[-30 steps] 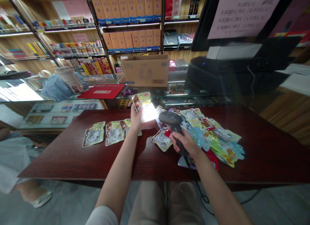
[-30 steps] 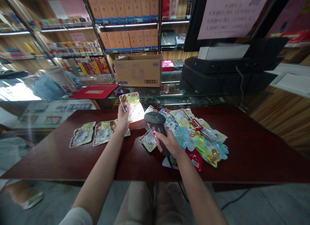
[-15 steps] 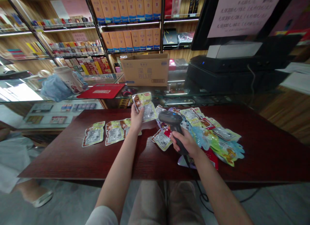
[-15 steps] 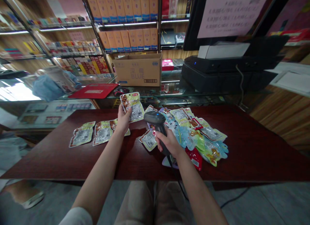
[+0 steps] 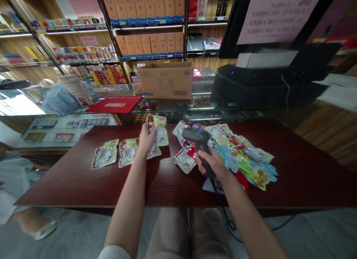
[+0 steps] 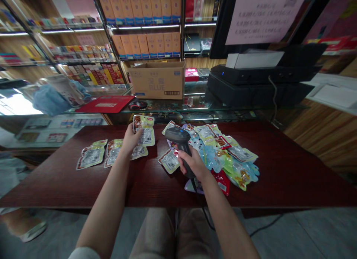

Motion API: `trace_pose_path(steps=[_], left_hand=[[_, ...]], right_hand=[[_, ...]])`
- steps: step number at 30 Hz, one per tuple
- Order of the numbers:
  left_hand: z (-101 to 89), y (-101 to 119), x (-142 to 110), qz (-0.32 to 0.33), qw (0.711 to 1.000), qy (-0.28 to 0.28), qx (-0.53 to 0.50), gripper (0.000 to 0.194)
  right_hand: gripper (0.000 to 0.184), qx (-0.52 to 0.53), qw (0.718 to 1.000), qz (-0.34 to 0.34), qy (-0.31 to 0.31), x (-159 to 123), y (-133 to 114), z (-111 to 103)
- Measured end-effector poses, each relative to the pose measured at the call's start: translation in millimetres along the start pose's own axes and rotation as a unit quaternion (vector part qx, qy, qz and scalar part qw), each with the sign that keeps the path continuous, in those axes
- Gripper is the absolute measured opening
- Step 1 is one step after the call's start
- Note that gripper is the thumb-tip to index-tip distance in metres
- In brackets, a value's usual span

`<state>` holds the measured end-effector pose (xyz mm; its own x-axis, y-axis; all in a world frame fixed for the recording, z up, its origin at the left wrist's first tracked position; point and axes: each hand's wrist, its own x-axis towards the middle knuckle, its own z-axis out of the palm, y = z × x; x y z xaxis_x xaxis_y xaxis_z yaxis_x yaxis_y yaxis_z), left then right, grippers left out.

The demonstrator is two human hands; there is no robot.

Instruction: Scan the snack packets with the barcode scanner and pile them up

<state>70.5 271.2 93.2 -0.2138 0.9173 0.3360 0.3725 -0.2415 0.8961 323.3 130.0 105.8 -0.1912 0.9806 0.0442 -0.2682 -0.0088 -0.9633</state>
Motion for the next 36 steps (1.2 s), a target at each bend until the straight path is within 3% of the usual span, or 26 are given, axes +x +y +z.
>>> trace_pose_path(steps=[12, 17, 20, 22, 24, 28, 30, 32, 36], left_hand=[[-78.7, -19.3, -12.5, -0.099, 0.953, 0.000, 0.285, 0.041], [-89.7, -26.1, -15.7, -0.095, 0.918, -0.041, 0.384, 0.035], [-86.7, -21.2, -23.5, -0.101, 0.884, -0.006, 0.455, 0.048], [-79.0, -12.3, -30.2, -0.093, 0.873, 0.033, 0.477, 0.055], [-65.3, 0.7, -37.1, -0.053, 0.877, 0.033, 0.476, 0.052], [-18.8, 29.8, -50.5, 0.091, 0.897, -0.106, 0.419, 0.037], [9.7, 41.0, -55.5, 0.130, 0.901, -0.178, 0.372, 0.034], [37.4, 48.1, -57.5, 0.142, 0.902, -0.231, 0.337, 0.034], [81.3, 51.2, -51.9, 0.136, 0.892, -0.278, 0.330, 0.046]], right_hand=[[0.028, 0.026, 1.000, -0.011, -0.013, -3.7, -4.4, -2.0], [0.028, 0.044, 0.999, -0.017, -0.014, -5.2, -7.2, -3.0], [0.029, 0.053, 0.998, -0.017, -0.010, -5.9, -8.3, -4.7], [0.030, 0.064, 0.998, -0.019, -0.004, -6.3, -9.5, -6.1], [0.032, 0.071, 0.997, -0.021, 0.002, -6.7, -11.3, -7.8], [0.034, 0.078, 0.996, -0.027, 0.013, -7.1, -16.0, -13.8], [0.034, 0.083, 0.996, -0.035, 0.016, -7.7, -18.2, -18.9], [0.035, 0.088, 0.995, -0.043, 0.021, -8.7, -19.9, -24.7], [0.037, 0.094, 0.993, -0.055, 0.043, -10.8, -22.4, -33.4]])
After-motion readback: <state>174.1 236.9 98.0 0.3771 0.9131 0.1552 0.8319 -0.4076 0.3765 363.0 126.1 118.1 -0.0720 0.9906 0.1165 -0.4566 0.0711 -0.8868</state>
